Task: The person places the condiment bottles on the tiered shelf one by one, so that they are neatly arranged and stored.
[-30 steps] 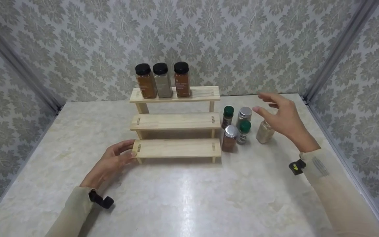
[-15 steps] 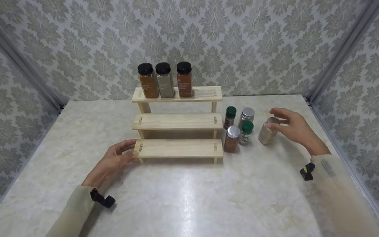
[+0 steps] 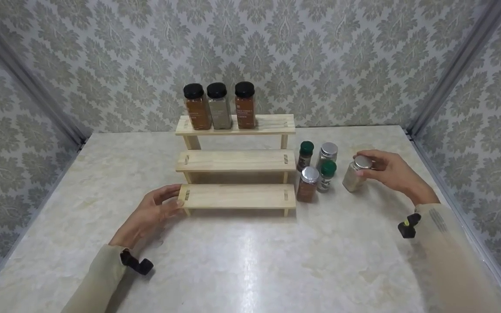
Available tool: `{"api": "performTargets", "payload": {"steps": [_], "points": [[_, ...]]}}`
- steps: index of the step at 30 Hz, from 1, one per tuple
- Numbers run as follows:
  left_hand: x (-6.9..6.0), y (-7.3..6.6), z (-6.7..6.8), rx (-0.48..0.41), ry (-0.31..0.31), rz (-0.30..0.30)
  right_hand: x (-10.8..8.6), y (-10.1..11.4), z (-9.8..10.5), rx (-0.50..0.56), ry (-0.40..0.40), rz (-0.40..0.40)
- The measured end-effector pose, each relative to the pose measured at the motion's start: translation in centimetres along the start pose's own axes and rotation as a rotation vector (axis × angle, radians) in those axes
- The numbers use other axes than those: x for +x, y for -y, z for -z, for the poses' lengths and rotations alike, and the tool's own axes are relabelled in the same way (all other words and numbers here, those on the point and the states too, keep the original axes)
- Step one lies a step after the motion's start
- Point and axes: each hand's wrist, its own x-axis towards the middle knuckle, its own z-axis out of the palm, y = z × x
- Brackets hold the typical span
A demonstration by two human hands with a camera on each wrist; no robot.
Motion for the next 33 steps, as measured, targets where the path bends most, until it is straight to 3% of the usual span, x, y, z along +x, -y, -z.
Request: {"api": "performTargets", "payload": {"steps": [9, 22, 27, 33], "points": [[-0.1, -0.2, 0.1, -0.002, -0.004, -0.005, 0.1, 0.1, 0.4, -0.004, 0.013, 0.013], [0.3, -0.2, 0.0, 0.014, 0.011, -0.023, -0.1, 1.0, -0.1, -0.167, -0.119, 0.028], [0.2, 0.1, -0.2, 0.007, -0.004, -0.013, -0.2, 2.6, 0.2, -0.17, -0.16, 0.014], [0.1, 0.2, 0.0, -0.012, -0.007, -0.015, 0.0, 6.3, 0.7, -0.183, -0.247, 0.029]]}}
